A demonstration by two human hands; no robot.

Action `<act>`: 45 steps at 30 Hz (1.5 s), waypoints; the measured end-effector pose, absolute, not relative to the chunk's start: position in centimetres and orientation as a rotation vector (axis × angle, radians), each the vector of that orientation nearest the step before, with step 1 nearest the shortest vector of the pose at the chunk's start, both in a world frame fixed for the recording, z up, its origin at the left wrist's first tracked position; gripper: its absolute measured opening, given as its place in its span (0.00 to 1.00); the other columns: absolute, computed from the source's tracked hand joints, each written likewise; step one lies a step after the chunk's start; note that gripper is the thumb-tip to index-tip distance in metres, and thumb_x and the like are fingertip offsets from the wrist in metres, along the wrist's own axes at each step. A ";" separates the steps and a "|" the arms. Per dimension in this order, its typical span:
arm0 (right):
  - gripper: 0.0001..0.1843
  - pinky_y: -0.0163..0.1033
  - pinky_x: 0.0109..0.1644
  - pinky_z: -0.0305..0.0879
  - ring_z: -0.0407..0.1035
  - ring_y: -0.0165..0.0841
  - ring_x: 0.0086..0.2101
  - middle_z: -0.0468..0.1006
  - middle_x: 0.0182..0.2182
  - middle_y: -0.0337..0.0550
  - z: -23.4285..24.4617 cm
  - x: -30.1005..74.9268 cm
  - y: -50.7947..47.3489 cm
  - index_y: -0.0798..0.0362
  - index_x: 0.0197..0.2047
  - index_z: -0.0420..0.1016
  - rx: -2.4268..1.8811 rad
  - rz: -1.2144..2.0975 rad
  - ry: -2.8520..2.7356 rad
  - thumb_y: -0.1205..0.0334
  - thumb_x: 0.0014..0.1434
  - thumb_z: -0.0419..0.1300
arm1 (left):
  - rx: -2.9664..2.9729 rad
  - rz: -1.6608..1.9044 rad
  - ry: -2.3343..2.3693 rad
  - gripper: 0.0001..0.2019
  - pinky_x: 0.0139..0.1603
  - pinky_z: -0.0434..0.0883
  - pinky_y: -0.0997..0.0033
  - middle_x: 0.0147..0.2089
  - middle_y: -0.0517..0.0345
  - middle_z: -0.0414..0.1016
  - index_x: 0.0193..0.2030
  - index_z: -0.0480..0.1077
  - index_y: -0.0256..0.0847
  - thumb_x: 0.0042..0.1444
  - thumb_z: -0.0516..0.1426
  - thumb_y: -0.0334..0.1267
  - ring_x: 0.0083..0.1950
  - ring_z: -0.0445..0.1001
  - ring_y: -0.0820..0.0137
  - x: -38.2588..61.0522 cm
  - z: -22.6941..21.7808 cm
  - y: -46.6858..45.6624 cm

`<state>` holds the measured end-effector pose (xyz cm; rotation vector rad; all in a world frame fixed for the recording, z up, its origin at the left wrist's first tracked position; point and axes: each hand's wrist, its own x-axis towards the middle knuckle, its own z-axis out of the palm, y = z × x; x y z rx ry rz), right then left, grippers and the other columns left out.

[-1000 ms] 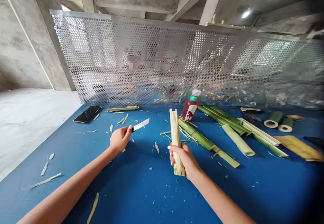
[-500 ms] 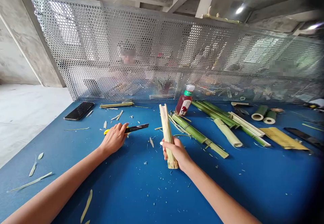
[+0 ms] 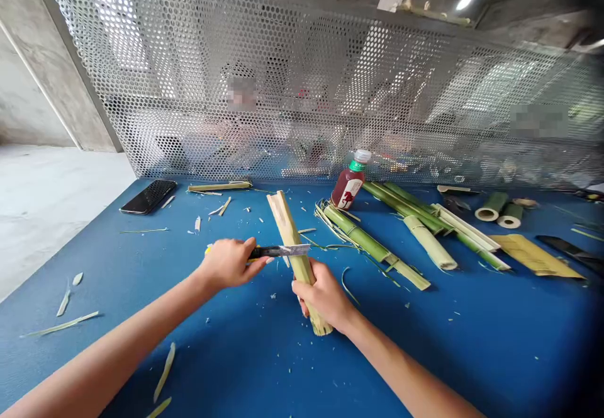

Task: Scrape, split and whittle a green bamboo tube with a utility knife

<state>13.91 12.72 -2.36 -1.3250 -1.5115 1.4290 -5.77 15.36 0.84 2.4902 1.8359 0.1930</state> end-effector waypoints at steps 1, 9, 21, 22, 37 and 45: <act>0.07 0.30 0.13 0.56 0.57 0.24 0.10 0.60 0.12 0.28 -2.4 13.8 12.5 0.53 0.27 0.57 -1.340 1.440 -1.521 0.67 0.41 0.52 | 2.416 0.177 1.962 0.27 0.25 0.60 0.72 0.26 0.51 0.71 0.33 0.67 0.37 0.55 0.38 0.57 0.26 0.70 0.66 -6.9 1.8 16.2; 0.07 0.29 0.12 0.55 0.57 0.23 0.11 0.60 0.12 0.28 -2.5 12.9 12.4 0.53 0.26 0.57 -1.316 1.592 -1.432 0.64 0.41 0.53 | 2.081 0.575 2.509 0.28 0.23 0.54 0.72 0.26 0.50 0.70 0.31 0.66 0.37 0.58 0.34 0.54 0.26 0.68 0.68 -11.9 5.9 16.5; 0.07 0.28 0.12 0.55 0.56 0.22 0.11 0.59 0.14 0.29 -2.1 13.2 11.6 0.53 0.26 0.59 -1.299 1.508 -1.608 0.68 0.40 0.53 | 2.042 0.421 2.337 0.34 0.28 0.62 0.67 0.24 0.48 0.68 0.29 0.68 0.33 0.55 0.32 0.58 0.27 0.68 0.65 -11.3 4.4 17.9; 0.07 0.28 0.12 0.54 0.56 0.22 0.11 0.59 0.15 0.29 -2.1 13.1 11.5 0.53 0.26 0.59 -1.268 1.525 -1.628 0.68 0.39 0.53 | 1.847 0.551 2.617 0.36 0.28 0.61 0.66 0.26 0.46 0.68 0.30 0.68 0.31 0.55 0.30 0.58 0.29 0.68 0.64 -13.5 5.8 18.3; 0.08 0.30 0.13 0.57 0.58 0.24 0.11 0.59 0.14 0.27 -1.6 13.9 12.5 0.52 0.28 0.57 -1.219 1.499 -1.592 0.68 0.41 0.52 | 2.637 0.301 1.708 0.25 0.20 0.55 0.73 0.23 0.53 0.69 0.28 0.65 0.39 0.54 0.39 0.57 0.22 0.67 0.69 -4.9 0.0 14.2; 0.08 0.28 0.13 0.56 0.58 0.23 0.11 0.60 0.15 0.29 -0.6 13.8 11.6 0.52 0.29 0.59 -1.331 1.355 -1.654 0.68 0.41 0.52 | 2.451 0.386 2.078 0.30 0.30 0.64 0.66 0.27 0.49 0.69 0.30 0.67 0.35 0.54 0.36 0.58 0.29 0.70 0.64 -7.8 4.1 17.5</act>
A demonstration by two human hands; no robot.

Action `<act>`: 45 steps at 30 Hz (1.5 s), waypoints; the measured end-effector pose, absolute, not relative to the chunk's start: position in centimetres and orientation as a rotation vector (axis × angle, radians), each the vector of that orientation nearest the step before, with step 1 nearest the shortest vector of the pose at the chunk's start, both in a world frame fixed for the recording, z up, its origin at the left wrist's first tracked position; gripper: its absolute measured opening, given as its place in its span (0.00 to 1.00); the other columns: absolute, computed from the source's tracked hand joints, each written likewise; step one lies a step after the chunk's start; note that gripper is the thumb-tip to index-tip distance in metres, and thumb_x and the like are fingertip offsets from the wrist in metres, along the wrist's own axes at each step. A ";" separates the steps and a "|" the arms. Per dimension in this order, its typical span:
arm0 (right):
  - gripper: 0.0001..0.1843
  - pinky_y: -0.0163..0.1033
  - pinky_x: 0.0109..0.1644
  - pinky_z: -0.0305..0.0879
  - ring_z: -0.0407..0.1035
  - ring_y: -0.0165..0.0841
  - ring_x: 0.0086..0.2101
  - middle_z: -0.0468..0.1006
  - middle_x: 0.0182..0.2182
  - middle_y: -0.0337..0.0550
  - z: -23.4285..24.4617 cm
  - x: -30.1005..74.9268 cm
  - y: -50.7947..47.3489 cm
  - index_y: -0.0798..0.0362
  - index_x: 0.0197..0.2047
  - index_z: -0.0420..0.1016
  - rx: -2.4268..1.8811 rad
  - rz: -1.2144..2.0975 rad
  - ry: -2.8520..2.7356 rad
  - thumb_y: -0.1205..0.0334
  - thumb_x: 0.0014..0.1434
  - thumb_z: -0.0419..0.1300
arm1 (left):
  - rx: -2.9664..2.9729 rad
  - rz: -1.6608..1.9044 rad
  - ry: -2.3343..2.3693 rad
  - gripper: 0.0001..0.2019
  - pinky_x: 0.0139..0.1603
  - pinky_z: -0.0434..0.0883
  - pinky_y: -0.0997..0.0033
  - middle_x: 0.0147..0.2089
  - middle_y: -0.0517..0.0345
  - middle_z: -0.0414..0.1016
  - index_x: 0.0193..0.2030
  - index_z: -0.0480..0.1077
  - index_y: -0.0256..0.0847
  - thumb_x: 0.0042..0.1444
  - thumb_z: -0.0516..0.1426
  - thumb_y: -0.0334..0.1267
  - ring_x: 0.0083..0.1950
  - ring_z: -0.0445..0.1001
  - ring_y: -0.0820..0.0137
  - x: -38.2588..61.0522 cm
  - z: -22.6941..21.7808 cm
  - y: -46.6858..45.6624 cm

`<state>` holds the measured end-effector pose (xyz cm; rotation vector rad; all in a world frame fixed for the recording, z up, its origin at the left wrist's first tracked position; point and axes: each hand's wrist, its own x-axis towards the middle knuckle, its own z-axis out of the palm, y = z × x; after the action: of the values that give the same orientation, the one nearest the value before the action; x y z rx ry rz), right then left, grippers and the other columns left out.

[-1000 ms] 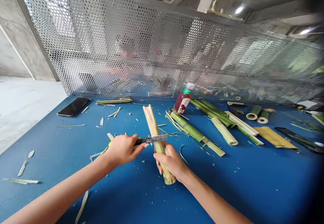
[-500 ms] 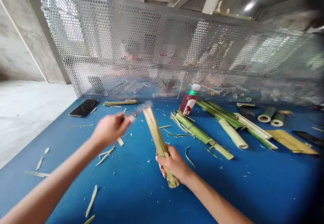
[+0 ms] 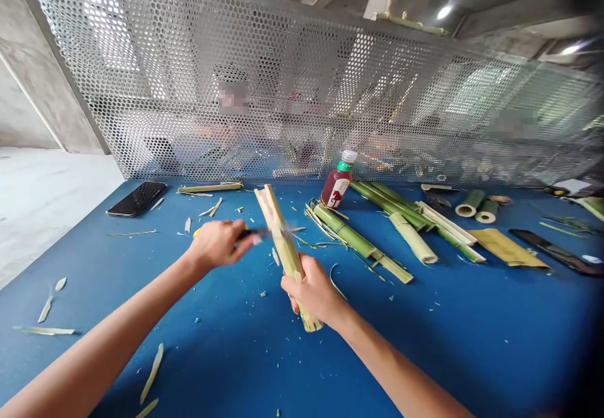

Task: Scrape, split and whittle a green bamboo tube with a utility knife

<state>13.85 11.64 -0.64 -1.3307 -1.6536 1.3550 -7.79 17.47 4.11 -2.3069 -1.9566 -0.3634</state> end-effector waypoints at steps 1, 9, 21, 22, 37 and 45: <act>0.08 0.28 0.12 0.55 0.58 0.22 0.11 0.60 0.15 0.29 -0.7 13.6 11.3 0.52 0.29 0.59 -1.315 1.394 -1.672 0.68 0.41 0.53 | -2.031 -0.414 -2.205 0.32 0.30 0.64 0.65 0.26 0.48 0.68 0.29 0.67 0.34 0.56 0.32 0.56 0.29 0.69 0.63 -9.1 5.3 17.6; 0.13 0.30 0.13 0.57 0.57 0.23 0.11 0.60 0.13 0.27 -1.9 13.3 12.6 0.52 0.31 0.57 -1.258 1.593 -1.437 0.62 0.43 0.57 | -1.692 -0.674 -2.296 0.29 0.26 0.57 0.68 0.22 0.55 0.61 0.22 0.58 0.40 0.55 0.32 0.59 0.29 0.66 0.66 -15.2 8.7 16.5; 0.22 0.38 0.36 0.69 0.71 0.29 0.27 0.70 0.33 0.40 -2.0 14.9 13.7 0.54 0.40 0.62 -1.071 1.916 -1.059 0.65 0.40 0.63 | -2.541 -0.528 -2.052 0.16 0.29 0.63 0.72 0.35 0.54 0.70 0.45 0.63 0.41 0.56 0.43 0.44 0.30 0.68 0.69 -10.9 -0.4 12.6; 0.21 0.39 0.36 0.69 0.71 0.30 0.28 0.71 0.34 0.42 -2.1 14.9 13.8 0.55 0.41 0.63 -1.063 1.931 -1.054 0.64 0.42 0.62 | -2.509 -0.506 -2.030 0.18 0.30 0.64 0.71 0.35 0.53 0.70 0.50 0.62 0.42 0.56 0.42 0.44 0.31 0.69 0.68 -11.0 -1.2 12.0; 0.16 0.39 0.36 0.68 0.71 0.31 0.28 0.75 0.35 0.49 -2.9 14.0 13.4 0.59 0.39 0.68 -1.068 1.954 -0.991 0.57 0.49 0.60 | -2.336 -1.013 -1.917 0.10 0.29 0.66 0.70 0.37 0.55 0.64 0.39 0.53 0.42 0.50 0.49 0.39 0.29 0.67 0.72 -11.5 -4.1 10.9; 0.24 0.46 0.51 0.58 0.64 0.40 0.47 0.72 0.45 0.50 -1.7 13.0 11.0 0.54 0.48 0.68 -0.837 1.856 -1.133 0.51 0.49 0.60 | -2.327 -2.157 -2.546 0.15 0.31 0.65 0.73 0.27 0.64 0.63 0.31 0.51 0.42 0.51 0.51 0.50 0.28 0.67 0.75 -5.2 0.0 10.1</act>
<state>12.96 11.03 -1.70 -0.8366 -1.1331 1.8562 -5.20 10.10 0.01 -2.3271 -2.5461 -2.1572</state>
